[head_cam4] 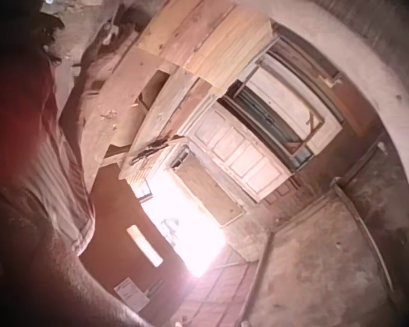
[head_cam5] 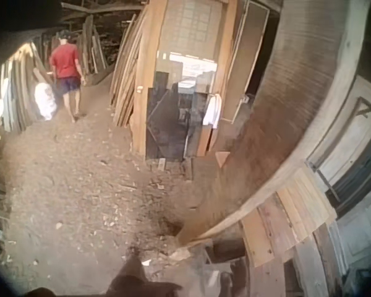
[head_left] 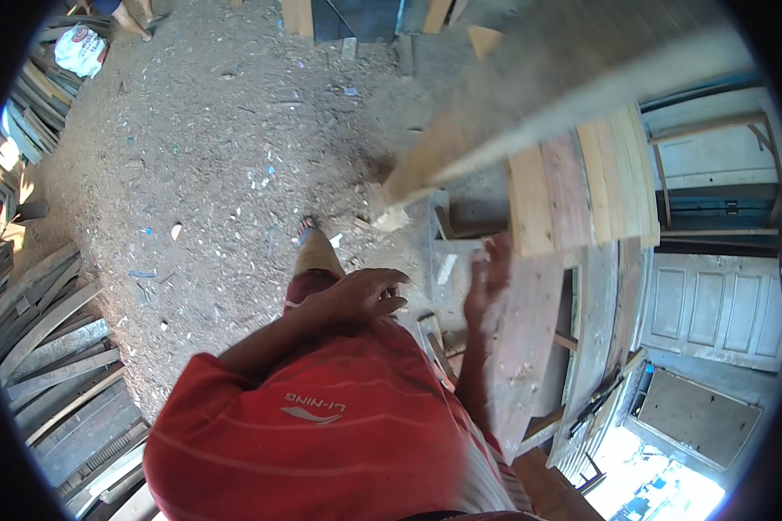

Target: The person uses a hammer and a chisel to prepare a wooden board, then uses pliers to remove a nail, before positioning another wooden board on top of the structure.

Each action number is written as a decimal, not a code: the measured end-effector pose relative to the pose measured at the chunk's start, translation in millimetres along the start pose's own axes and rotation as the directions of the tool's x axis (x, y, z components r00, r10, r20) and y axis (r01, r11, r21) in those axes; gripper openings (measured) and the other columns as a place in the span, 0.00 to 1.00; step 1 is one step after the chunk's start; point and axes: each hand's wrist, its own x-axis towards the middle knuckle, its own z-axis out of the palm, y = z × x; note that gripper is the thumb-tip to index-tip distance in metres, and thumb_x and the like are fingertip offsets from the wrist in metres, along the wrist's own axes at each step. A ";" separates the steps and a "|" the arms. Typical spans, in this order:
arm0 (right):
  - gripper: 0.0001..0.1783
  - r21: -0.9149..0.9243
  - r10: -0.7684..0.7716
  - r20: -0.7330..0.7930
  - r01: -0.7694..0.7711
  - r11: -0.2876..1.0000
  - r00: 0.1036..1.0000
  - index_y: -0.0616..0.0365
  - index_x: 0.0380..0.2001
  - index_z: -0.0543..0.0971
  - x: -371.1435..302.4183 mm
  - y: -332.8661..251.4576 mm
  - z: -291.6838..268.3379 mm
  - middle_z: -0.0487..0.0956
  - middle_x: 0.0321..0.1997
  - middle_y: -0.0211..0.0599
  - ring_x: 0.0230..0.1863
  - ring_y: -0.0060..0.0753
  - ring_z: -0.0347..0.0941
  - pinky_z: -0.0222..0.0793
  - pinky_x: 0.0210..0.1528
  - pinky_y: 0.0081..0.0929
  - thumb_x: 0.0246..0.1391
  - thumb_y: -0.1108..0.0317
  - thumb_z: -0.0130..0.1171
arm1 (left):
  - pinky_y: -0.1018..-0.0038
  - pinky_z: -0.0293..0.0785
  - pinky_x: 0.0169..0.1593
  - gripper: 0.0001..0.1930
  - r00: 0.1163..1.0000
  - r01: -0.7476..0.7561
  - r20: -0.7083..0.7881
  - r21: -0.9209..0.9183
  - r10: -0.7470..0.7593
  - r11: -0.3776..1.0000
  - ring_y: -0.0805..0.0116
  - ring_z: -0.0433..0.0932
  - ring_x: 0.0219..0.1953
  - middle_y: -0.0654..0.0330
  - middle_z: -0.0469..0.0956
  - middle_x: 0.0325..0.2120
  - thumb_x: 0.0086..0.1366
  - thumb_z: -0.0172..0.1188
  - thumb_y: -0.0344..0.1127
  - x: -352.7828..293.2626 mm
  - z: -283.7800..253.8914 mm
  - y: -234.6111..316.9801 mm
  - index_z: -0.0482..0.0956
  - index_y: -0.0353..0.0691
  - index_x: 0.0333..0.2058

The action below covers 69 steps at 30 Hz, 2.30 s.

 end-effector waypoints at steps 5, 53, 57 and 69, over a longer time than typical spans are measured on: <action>0.48 0.455 0.397 -0.176 -0.284 0.844 0.901 0.59 0.72 0.55 81.4 -1.5 71.1 0.66 0.68 0.52 0.67 0.48 0.65 0.58 0.68 0.50 0.65 0.32 0.47 | 0.60 0.79 0.47 0.23 0.939 0.289 -0.201 0.029 -0.278 0.957 0.49 0.84 0.41 0.45 0.83 0.38 0.67 0.62 0.40 -45.0 -133.7 -61.5 0.74 0.31 0.55; 0.50 0.699 0.729 -0.666 0.212 0.683 -0.156 0.67 0.67 0.63 521.6 83.2 311.2 0.68 0.65 0.49 0.63 0.44 0.68 0.71 0.61 0.43 0.65 0.27 0.42 | 0.76 0.72 0.28 0.09 0.860 0.507 0.076 0.005 -0.505 0.862 0.74 0.75 0.25 0.63 0.78 0.27 0.69 0.58 0.36 781.8 -651.3 -316.4 0.78 0.35 0.38; 0.46 0.639 0.662 -0.647 0.204 0.742 -0.379 0.67 0.68 0.61 536.5 99.9 309.7 0.66 0.68 0.47 0.66 0.43 0.65 0.63 0.67 0.41 0.69 0.32 0.40 | 0.77 0.75 0.31 0.11 0.850 0.506 0.148 0.038 -0.505 0.862 0.73 0.79 0.29 0.61 0.81 0.30 0.69 0.60 0.37 902.0 -603.9 -264.9 0.79 0.35 0.43; 0.44 0.717 0.593 -0.538 0.045 0.696 -0.599 0.66 0.74 0.53 500.4 127.3 367.1 0.55 0.78 0.45 0.78 0.39 0.50 0.45 0.77 0.33 0.72 0.38 0.36 | 0.72 0.78 0.46 0.24 0.461 0.035 0.854 0.255 -0.242 0.966 0.70 0.80 0.43 0.60 0.81 0.41 0.73 0.57 0.51 1114.1 -269.2 -57.9 0.76 0.35 0.55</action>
